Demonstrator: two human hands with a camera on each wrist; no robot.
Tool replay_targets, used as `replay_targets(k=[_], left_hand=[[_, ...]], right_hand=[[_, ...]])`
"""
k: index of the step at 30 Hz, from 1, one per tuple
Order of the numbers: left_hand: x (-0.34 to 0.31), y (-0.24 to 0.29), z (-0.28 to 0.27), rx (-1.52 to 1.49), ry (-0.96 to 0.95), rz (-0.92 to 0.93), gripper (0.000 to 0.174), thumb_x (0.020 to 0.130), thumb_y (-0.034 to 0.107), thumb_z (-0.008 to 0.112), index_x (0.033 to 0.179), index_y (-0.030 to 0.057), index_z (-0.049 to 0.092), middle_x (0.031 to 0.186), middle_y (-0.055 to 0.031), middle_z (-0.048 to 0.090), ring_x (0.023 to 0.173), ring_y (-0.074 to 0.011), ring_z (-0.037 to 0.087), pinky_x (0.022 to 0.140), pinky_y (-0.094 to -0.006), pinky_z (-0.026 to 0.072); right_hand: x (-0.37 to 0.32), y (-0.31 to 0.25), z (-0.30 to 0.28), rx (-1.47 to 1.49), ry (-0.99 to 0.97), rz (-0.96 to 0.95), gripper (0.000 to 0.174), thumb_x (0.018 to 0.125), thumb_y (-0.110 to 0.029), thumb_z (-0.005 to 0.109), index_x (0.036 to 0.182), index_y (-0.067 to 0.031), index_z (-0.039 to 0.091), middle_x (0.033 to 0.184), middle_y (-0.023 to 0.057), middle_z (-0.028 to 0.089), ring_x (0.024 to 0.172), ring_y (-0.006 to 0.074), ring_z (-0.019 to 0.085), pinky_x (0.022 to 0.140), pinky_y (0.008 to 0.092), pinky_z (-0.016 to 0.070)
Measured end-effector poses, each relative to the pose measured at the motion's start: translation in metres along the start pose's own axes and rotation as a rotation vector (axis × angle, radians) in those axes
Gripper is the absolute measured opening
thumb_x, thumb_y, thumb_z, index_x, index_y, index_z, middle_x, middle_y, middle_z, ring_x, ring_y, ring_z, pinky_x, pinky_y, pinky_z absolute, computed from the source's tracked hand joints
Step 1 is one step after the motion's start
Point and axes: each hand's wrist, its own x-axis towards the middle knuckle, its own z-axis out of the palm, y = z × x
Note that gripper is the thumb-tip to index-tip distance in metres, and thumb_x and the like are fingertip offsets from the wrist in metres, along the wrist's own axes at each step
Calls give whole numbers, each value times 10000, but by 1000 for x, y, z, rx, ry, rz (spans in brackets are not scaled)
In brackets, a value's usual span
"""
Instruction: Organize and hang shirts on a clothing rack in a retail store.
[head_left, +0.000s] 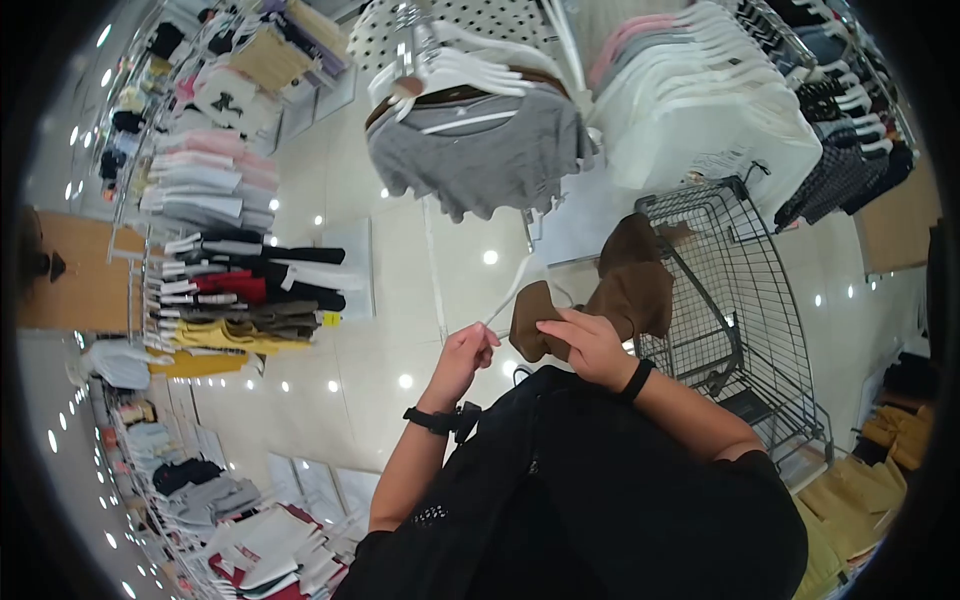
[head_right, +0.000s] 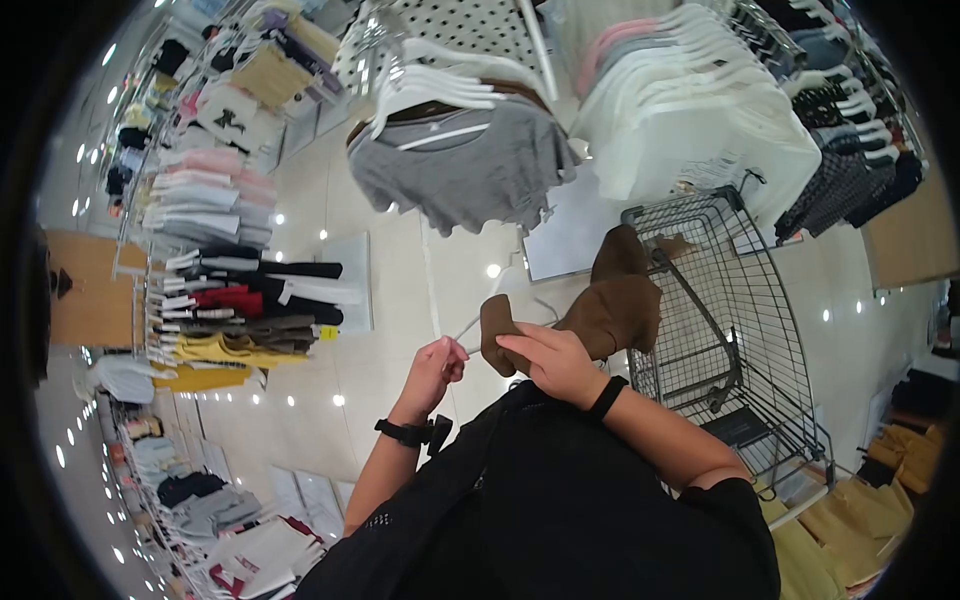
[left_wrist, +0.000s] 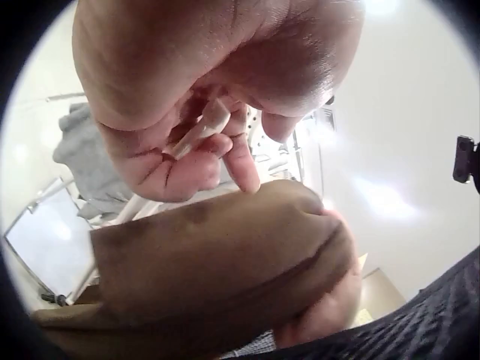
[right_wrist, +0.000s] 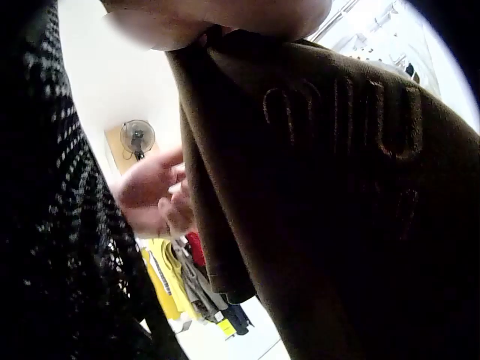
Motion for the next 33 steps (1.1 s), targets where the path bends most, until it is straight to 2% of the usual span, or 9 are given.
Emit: replay_targets(k=[2, 3, 7, 14, 18, 22, 24, 30, 33], left_hand=[[-14, 10, 6, -134, -95, 47, 483, 1088, 439, 457, 908, 32, 646, 799, -25, 547, 751, -128, 516, 699, -296, 463], [-18, 13, -1, -181, -247, 77, 478, 1067, 483, 493, 1056, 27, 637, 1038, -50, 614, 975, -141, 592, 877, -308, 497], [-44, 29, 6, -227, -224, 111, 619, 1014, 521, 584, 1384, 31, 502, 1216, -59, 617, 1122, -171, 614, 961, -340, 526], [-57, 8, -54, -236, -57, 67, 400, 1064, 313, 556, 1344, 28, 574, 1182, -42, 658, 1089, -117, 611, 882, -284, 520], [-76, 16, -78, -124, 87, 215, 362, 1063, 300, 566, 1304, 32, 599, 1141, -12, 665, 1065, -96, 590, 919, -265, 473], [-101, 42, -105, -106, -88, 299, 369, 1060, 293, 576, 1324, 36, 570, 1150, -2, 655, 1053, -89, 579, 913, -264, 460], [-109, 46, -117, -88, -154, 314, 414, 1060, 282, 575, 1368, 8, 538, 1200, -33, 653, 1105, -119, 593, 967, -283, 464], [-143, 74, -122, -312, -313, 409, 560, 1048, 275, 593, 1471, -54, 433, 1380, -125, 576, 1275, -211, 559, 1086, -360, 447], [-152, 74, -125, -234, -287, 419, 637, 1026, 316, 633, 1497, -46, 403, 1388, -128, 570, 1266, -231, 563, 1074, -367, 456]], right_hand=[[-3, -4, 27, 0, -14, 84, 468, 770, 67, 636, 1207, -85, 702, 1163, 171, 669, 959, 348, 689, 804, 416, 581], [3, -11, 37, 0, -32, 77, 468, 770, 67, 636, 1207, -85, 702, 1163, 171, 669, 959, 348, 689, 804, 416, 581], [25, -50, 77, 0, -112, 100, 363, 813, 21, 659, 1169, -53, 677, 1161, 157, 642, 1010, 345, 655, 869, 425, 553], [28, -94, 131, 176, -193, 103, 227, 909, 1, 638, 1130, -47, 659, 1252, 116, 599, 992, 299, 649, 861, 362, 549], [20, -112, 141, 358, -229, 311, 278, 931, 4, 643, 1203, -54, 644, 1279, 107, 625, 1007, 245, 686, 845, 326, 566], [11, -93, 148, 441, -42, 373, 293, 930, 11, 642, 1221, -9, 621, 1103, 125, 691, 942, 250, 710, 851, 332, 567], [10, -78, 148, 444, 14, 620, 387, 918, -17, 673, 1291, -3, 573, 1216, 152, 649, 1085, 266, 671, 880, 348, 555], [63, -82, 130, -315, 214, 298, 690, 871, -146, 777, 1439, -7, 412, 1463, 205, 469, 1386, 310, 447, 1070, 398, 450], [65, -71, 119, -8, 115, 491, 736, 852, -184, 805, 1436, 7, 399, 1429, 197, 512, 1333, 295, 502, 1109, 396, 416]])
